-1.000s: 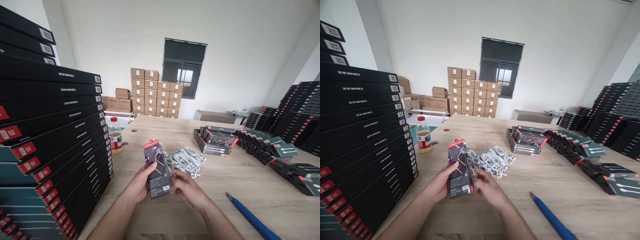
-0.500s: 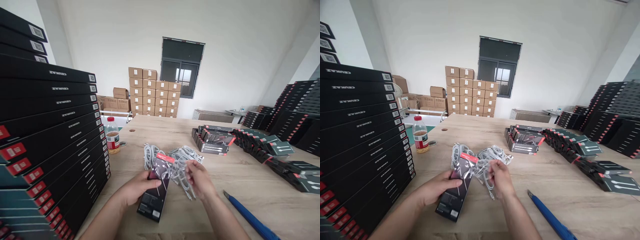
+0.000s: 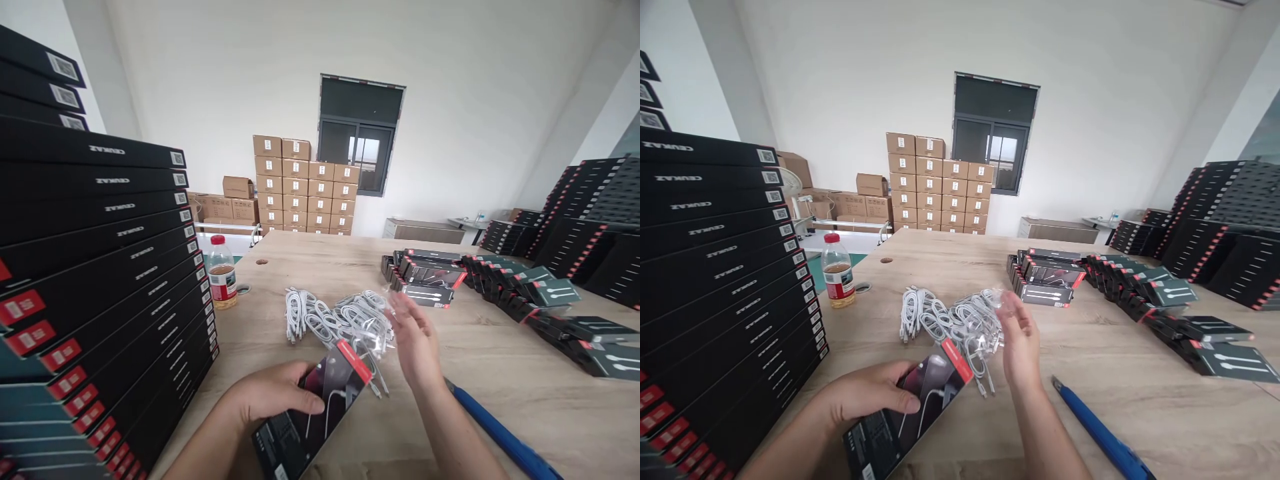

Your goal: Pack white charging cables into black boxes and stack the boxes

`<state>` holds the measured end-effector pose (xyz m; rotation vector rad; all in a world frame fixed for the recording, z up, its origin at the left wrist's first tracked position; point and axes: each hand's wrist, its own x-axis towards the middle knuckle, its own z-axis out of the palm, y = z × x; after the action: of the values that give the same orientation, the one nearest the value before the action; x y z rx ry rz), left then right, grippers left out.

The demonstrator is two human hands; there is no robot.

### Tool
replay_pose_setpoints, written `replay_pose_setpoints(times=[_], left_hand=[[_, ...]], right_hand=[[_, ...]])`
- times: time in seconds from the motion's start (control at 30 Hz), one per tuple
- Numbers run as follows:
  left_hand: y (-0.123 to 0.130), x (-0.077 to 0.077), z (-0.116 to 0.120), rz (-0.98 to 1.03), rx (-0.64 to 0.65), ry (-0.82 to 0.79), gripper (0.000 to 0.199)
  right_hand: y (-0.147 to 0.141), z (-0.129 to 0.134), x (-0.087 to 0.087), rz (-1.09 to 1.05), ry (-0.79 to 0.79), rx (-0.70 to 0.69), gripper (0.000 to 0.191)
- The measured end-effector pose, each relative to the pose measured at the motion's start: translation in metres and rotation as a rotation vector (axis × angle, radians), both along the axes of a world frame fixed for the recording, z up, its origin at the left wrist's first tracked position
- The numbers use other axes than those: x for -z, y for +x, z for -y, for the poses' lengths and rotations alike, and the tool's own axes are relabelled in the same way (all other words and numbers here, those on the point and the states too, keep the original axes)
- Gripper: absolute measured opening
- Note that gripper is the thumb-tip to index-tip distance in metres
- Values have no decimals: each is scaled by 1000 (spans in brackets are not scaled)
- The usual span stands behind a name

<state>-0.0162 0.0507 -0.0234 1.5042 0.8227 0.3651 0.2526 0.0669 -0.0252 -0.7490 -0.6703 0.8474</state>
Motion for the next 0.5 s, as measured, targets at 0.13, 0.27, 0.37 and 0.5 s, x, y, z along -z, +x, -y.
replay_pose_setpoints(times=[0.13,0.27,0.37,0.5], left_hand=[[0,0,5,-14,38,-15,40],[2,-1,6,75,-46,-27,45],[1,1,1,64,-227,-12,46],[6,-2,-4,94,-362,-57,54]], right_hand=[[13,-2,-1,228,28,233,61],[12,5,-13,328,97,313,58],[21,37,-23,278,146,469,49],[90,112,-4,306,86,887,35]])
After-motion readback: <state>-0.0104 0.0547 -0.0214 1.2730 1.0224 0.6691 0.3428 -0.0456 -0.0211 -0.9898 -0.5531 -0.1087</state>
